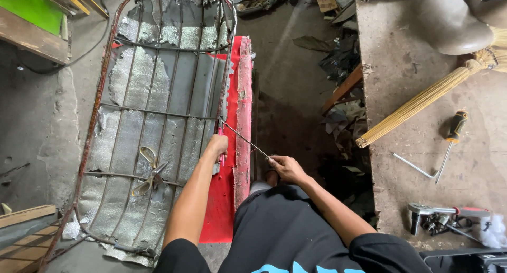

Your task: Using pliers to remove fasteners from a metal seat frame to strip away old upholstery fabric.

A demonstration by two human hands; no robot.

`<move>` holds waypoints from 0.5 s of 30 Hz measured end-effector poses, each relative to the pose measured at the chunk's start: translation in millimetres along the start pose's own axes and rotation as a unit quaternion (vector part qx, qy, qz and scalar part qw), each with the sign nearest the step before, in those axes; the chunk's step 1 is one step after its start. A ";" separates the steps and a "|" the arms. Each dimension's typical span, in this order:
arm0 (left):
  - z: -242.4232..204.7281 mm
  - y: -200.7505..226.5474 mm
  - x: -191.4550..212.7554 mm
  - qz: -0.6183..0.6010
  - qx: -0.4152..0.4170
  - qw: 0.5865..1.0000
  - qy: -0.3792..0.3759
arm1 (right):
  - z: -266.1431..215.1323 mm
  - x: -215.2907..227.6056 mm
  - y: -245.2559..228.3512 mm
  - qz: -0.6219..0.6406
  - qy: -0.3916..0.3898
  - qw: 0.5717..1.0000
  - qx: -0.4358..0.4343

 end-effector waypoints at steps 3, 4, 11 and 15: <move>-56.8 47.9 2.0 0.226 0.018 0.974 0.019 | -18.7 1.3 -15.5 -0.002 -0.002 1.000 -0.006; -40.0 37.4 2.5 0.224 0.017 0.974 0.019 | -22.8 1.3 -17.1 -0.004 -0.002 1.000 -0.006; -100.6 76.8 13.2 0.469 0.023 0.879 0.087 | -15.6 -2.3 -2.3 0.007 -0.006 1.000 -0.012; -95.7 79.0 11.1 0.577 -0.064 0.787 0.210 | -3.1 -4.9 11.6 0.016 -0.020 0.999 -0.019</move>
Point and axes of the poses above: each hand's wrist, its own z-axis towards the middle knuckle, its own x-axis out of the back of the hand, y = z × x, the point moved 7 cm from there along z, towards the middle knuckle, and after that the axes turned 13 degrees about -y, right-handed, at the moved point
